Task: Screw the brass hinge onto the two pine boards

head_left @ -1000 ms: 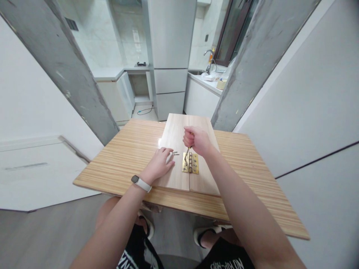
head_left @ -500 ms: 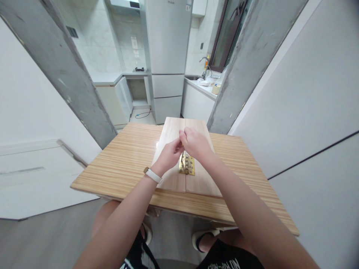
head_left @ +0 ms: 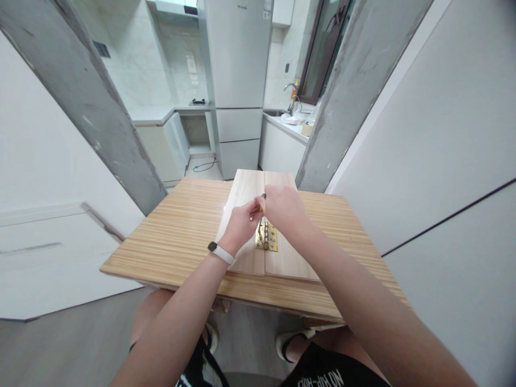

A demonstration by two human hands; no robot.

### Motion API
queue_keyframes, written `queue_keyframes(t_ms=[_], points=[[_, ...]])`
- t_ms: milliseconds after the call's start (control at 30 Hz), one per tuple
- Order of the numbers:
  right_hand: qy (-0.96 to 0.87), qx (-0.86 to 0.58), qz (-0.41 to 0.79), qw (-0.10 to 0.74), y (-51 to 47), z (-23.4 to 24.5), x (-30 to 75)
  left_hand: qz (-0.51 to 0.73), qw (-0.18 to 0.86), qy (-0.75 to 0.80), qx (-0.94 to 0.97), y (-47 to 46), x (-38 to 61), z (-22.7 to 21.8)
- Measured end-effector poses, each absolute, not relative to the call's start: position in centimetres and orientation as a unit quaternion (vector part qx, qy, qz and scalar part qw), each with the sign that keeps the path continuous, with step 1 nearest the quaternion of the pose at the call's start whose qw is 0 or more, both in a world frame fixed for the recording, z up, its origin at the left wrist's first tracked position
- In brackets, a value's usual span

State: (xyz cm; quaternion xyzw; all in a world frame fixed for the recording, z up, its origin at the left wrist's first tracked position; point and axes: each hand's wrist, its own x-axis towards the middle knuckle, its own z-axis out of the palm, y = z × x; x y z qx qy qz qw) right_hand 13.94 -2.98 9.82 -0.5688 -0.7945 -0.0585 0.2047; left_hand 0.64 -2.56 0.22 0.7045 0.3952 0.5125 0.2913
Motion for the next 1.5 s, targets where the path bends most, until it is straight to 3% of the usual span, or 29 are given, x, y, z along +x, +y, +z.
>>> queue_keyframes(t_ms=[233, 900, 1100, 1267, 1500], points=[[-0.824, -0.541, -0.072, 0.153, -1.9, 10.2, 14.5, 0.529, 0.308, 0.414, 0.674, -2.4, 0.9, 0.3], [-0.907, -0.396, 0.013, 0.14, -0.2, 11.3, 16.3, 0.478, 0.403, 0.33, 0.707, -1.9, -0.7, 0.7], [-0.896, -0.416, 0.002, 0.156, -1.0, 11.1, 16.3, 0.488, 0.327, 0.37, 0.72, -2.2, -0.4, 0.7], [-0.842, -0.505, -0.088, 0.167, -2.3, 10.8, 15.1, 0.472, 0.246, 0.417, 0.737, -2.1, -0.3, 0.7], [-0.847, -0.502, -0.094, 0.148, -1.7, 9.9, 14.5, 0.47, 0.238, 0.43, 0.733, -2.1, -0.1, 0.6]])
